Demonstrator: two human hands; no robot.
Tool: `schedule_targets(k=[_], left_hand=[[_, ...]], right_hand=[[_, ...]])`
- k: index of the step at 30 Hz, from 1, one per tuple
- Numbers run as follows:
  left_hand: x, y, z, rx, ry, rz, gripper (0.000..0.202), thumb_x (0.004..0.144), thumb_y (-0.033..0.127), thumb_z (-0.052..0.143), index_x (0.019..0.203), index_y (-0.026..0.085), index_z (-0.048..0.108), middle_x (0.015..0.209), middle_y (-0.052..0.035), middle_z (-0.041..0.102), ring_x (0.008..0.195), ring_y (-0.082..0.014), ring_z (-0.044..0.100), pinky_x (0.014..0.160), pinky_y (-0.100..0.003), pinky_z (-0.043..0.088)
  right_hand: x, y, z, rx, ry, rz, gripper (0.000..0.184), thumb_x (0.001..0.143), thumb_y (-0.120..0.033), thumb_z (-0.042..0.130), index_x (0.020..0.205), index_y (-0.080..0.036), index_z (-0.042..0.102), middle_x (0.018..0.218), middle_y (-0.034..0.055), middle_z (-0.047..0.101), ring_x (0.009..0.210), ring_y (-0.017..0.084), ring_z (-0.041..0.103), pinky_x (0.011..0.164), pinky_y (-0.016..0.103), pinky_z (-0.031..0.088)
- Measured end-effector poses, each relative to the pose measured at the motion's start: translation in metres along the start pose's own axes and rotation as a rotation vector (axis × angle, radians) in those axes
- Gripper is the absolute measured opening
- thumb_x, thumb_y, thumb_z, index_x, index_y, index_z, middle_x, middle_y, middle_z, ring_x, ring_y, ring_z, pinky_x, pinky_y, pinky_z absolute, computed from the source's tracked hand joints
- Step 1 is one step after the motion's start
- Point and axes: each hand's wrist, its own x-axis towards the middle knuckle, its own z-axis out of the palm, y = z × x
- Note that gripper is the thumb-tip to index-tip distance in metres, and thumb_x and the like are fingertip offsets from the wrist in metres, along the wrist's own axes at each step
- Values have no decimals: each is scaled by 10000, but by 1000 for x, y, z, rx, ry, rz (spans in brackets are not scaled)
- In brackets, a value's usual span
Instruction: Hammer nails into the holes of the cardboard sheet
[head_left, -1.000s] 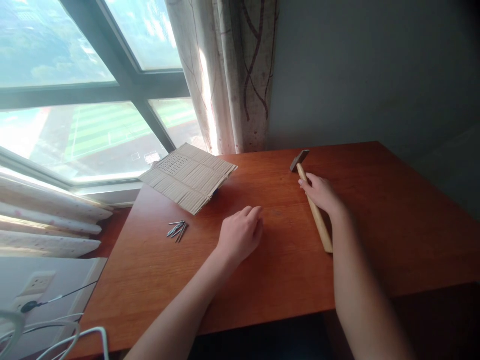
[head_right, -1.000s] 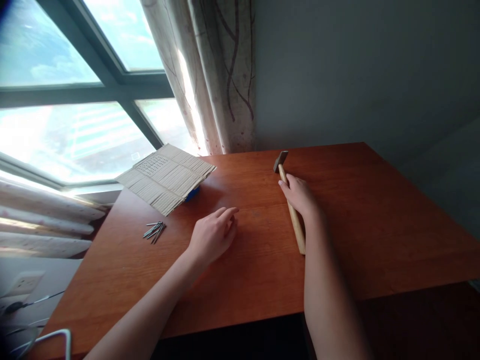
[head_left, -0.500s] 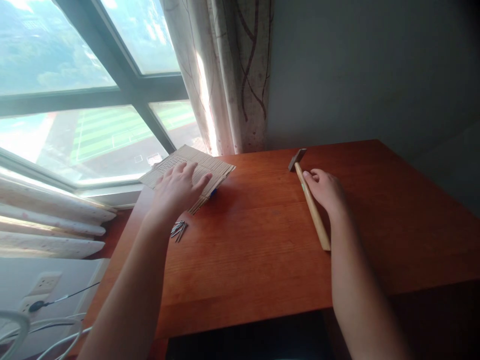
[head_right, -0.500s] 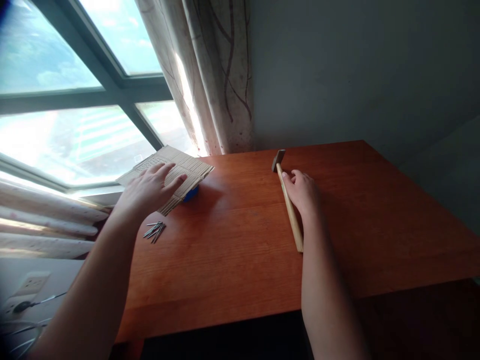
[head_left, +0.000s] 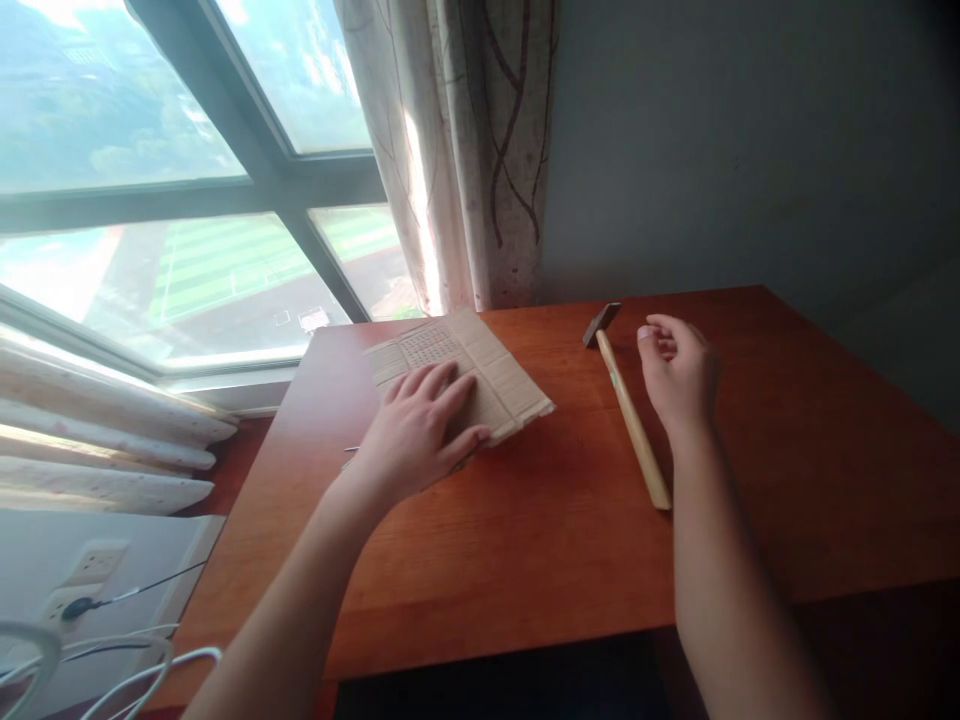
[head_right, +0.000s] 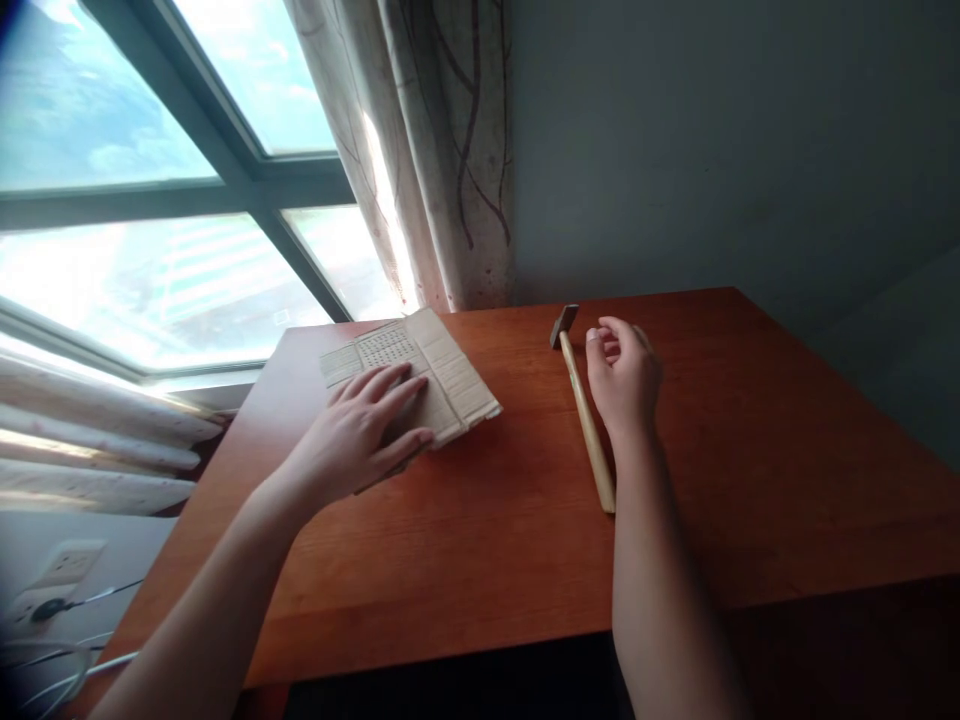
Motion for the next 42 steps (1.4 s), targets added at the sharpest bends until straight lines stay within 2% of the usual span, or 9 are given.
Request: schedule_targets(k=[3, 5, 9, 12, 21, 28, 37, 40, 42], left_hand=[[-11, 20, -1, -120, -29, 165, 520, 988, 485, 474, 1443, 241, 531, 1537, -108, 470, 1412, -313, 398, 1190, -503, 313], [-17, 28, -3, -175, -47, 218, 453, 1001, 408, 466, 1423, 269, 554, 1536, -82, 480, 1411, -296, 407, 1194, -497, 316], [-21, 32, -2, -209, -26, 221, 424, 995, 324, 468, 1399, 251, 572, 1520, -84, 499, 1400, -292, 421, 1195, -500, 319], [-20, 31, 1, -238, 28, 219, 396, 967, 324, 526, 1344, 228, 600, 1484, -102, 532, 1359, -297, 467, 1166, -498, 364], [-19, 14, 9, -312, 279, 103, 253, 950, 201, 553, 1178, 217, 659, 1265, -93, 678, 1125, -250, 635, 986, -441, 513], [-18, 10, 15, -312, 273, 139, 196, 950, 182, 559, 1084, 226, 696, 1156, -60, 725, 1038, -220, 639, 935, -411, 513], [-20, 12, 20, -323, 291, 146, 212, 947, 171, 560, 1075, 240, 714, 1149, -56, 736, 1055, -219, 639, 944, -402, 514], [-23, 7, 14, -358, 357, 105, 220, 947, 169, 549, 1080, 233, 712, 1176, -65, 729, 1082, -217, 653, 953, -387, 527], [-29, -2, 8, -370, 435, 7, 204, 948, 193, 549, 1063, 224, 715, 1179, -68, 726, 1066, -212, 672, 925, -361, 544]], right_hand=[[-13, -25, 6, 341, -226, -37, 315, 943, -422, 553, 1108, -196, 698, 1113, 109, 719, 989, 229, 674, 865, 370, 540], [-25, -44, 10, 440, -355, -107, 267, 940, -405, 578, 1096, -227, 703, 1183, 90, 694, 1084, 235, 654, 901, 375, 541], [-46, -73, 16, 379, -495, -358, 218, 937, -281, 595, 1122, -254, 707, 1254, 76, 657, 1216, 243, 586, 1065, 441, 470], [-53, -80, 19, 319, -551, -494, 214, 919, -221, 612, 1108, -249, 708, 1251, 77, 660, 1228, 252, 565, 1100, 479, 440], [-58, -81, 21, 306, -549, -580, 203, 897, -161, 640, 1069, -237, 717, 1204, 71, 690, 1179, 249, 582, 1056, 478, 473], [-63, -85, 22, 300, -616, -599, 202, 900, -161, 646, 1068, -244, 720, 1136, 54, 723, 1077, 240, 608, 974, 458, 505], [-64, -86, 22, 186, -628, -601, 149, 902, -205, 661, 1024, -238, 741, 1127, 62, 711, 1059, 248, 596, 935, 467, 478], [-64, -85, 22, 186, -636, -598, 156, 902, -198, 660, 1030, -240, 740, 1130, 57, 708, 1062, 245, 592, 941, 467, 474], [-64, -83, 22, 193, -642, -597, 156, 905, -192, 654, 1028, -238, 739, 1134, 55, 705, 1064, 243, 589, 946, 467, 472]])
